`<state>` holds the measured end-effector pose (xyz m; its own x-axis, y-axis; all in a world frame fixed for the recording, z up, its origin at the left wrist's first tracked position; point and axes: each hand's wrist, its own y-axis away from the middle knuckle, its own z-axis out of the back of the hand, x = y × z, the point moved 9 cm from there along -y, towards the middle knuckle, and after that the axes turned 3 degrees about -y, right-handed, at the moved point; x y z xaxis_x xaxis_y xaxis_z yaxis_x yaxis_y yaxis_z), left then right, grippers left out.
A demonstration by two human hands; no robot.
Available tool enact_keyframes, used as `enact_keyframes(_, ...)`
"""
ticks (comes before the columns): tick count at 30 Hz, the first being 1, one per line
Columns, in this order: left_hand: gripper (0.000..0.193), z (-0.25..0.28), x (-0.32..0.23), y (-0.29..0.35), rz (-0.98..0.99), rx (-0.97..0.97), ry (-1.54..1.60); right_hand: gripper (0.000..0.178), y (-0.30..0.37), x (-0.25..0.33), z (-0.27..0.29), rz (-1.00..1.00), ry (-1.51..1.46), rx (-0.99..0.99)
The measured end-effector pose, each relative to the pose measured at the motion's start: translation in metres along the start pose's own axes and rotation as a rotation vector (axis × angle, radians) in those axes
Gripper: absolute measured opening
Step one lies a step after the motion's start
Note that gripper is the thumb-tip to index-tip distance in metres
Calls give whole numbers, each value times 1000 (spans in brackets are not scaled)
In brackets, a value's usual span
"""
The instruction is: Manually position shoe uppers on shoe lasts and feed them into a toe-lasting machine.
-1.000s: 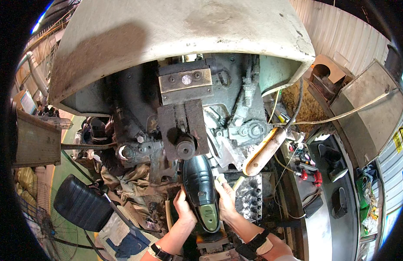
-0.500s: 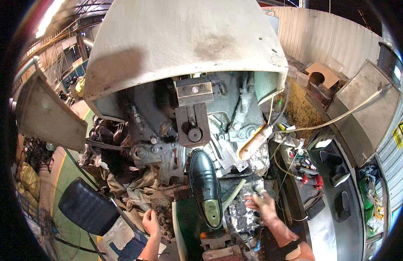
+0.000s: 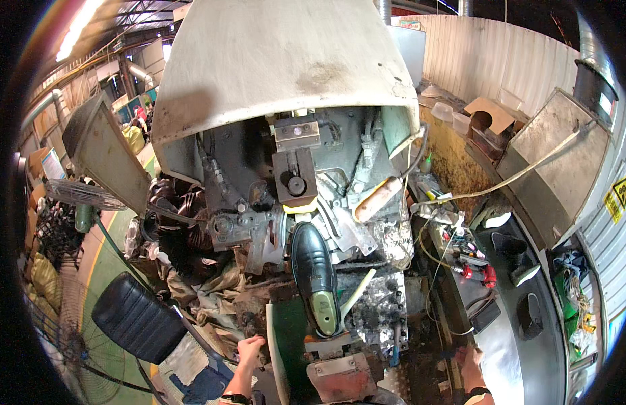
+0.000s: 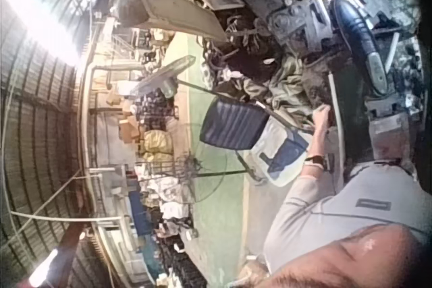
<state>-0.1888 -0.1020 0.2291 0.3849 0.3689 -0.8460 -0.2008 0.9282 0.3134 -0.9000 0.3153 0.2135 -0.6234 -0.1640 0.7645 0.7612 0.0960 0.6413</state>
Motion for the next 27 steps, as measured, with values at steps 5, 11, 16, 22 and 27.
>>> enact_keyframes(5,25,15,-25,-4,-96,-25,156,32,36,-44,81,22,-29,-196)
enact_keyframes(11,35,56,-143,57,-198,-197,136,36,113,-14,44,143,-52,22)
enact_keyframes(16,30,-29,-341,182,-919,125,207,48,120,12,55,148,-140,149)
enact_keyframes(22,50,-178,-379,366,-1380,601,83,66,80,23,116,169,-538,113)
enact_keyframes(27,12,-324,-312,474,-1426,871,-280,56,2,49,206,232,-636,16)
